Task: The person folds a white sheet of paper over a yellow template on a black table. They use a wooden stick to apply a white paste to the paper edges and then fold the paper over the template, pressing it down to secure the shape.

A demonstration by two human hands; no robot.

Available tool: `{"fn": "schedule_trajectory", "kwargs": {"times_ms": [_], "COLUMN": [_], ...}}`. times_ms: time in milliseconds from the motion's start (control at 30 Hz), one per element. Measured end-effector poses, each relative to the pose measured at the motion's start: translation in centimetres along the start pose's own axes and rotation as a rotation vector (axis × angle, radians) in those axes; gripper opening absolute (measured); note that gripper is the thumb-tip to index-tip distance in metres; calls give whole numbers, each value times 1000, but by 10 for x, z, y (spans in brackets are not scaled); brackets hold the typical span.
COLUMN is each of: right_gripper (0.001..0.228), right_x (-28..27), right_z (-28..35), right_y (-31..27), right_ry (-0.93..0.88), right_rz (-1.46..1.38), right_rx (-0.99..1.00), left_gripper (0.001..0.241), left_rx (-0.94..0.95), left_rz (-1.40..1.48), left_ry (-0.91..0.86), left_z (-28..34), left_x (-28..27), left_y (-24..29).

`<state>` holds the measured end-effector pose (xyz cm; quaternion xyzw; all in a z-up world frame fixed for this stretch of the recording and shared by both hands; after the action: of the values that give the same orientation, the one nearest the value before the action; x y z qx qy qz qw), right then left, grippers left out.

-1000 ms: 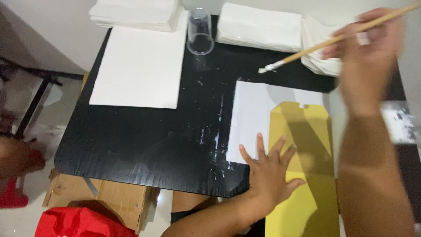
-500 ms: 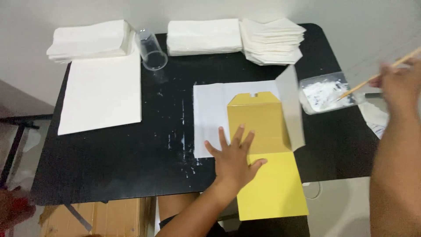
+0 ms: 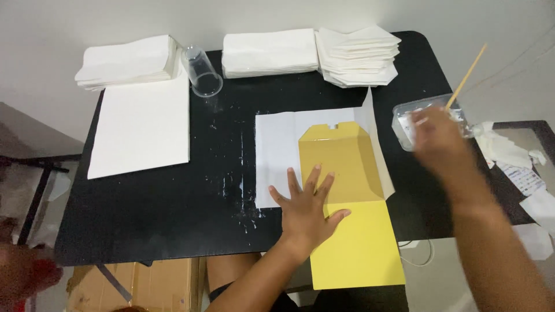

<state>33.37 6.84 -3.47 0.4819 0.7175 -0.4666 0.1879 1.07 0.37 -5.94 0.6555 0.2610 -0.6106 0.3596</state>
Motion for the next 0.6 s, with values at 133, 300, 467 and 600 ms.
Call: {"fn": "schedule_trajectory", "kwargs": {"times_ms": [133, 300, 467, 600], "right_gripper": [24, 26, 51, 58], "right_x": [32, 60, 89, 83], "right_z": [33, 19, 8, 8], "right_y": [-73, -75, -80, -111], "right_ry": [-194, -334, -435, -533], "right_rz": [-83, -22, 73, 96], "right_rx": [-83, 65, 189, 253], "left_gripper": [80, 81, 82, 82], "left_rx": [15, -2, 11, 18], "left_rz": [123, 118, 94, 57], "left_ry": [-349, -361, -365, -346], "left_z": [1, 1, 1, 2], "left_x": [-68, -70, -64, -58], "left_y": [8, 7, 5, 6]}}
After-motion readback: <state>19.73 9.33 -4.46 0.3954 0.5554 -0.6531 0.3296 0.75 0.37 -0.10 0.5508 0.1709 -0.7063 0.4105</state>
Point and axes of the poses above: each hand's wrist, its own z-axis away from the middle knuckle, its own x-axis out of the palm, y = z × x, the point moved 1 cm from there along -z, towards the middle knuckle, and after that the axes turned 11 degrees about x, right-handed, at the moved point
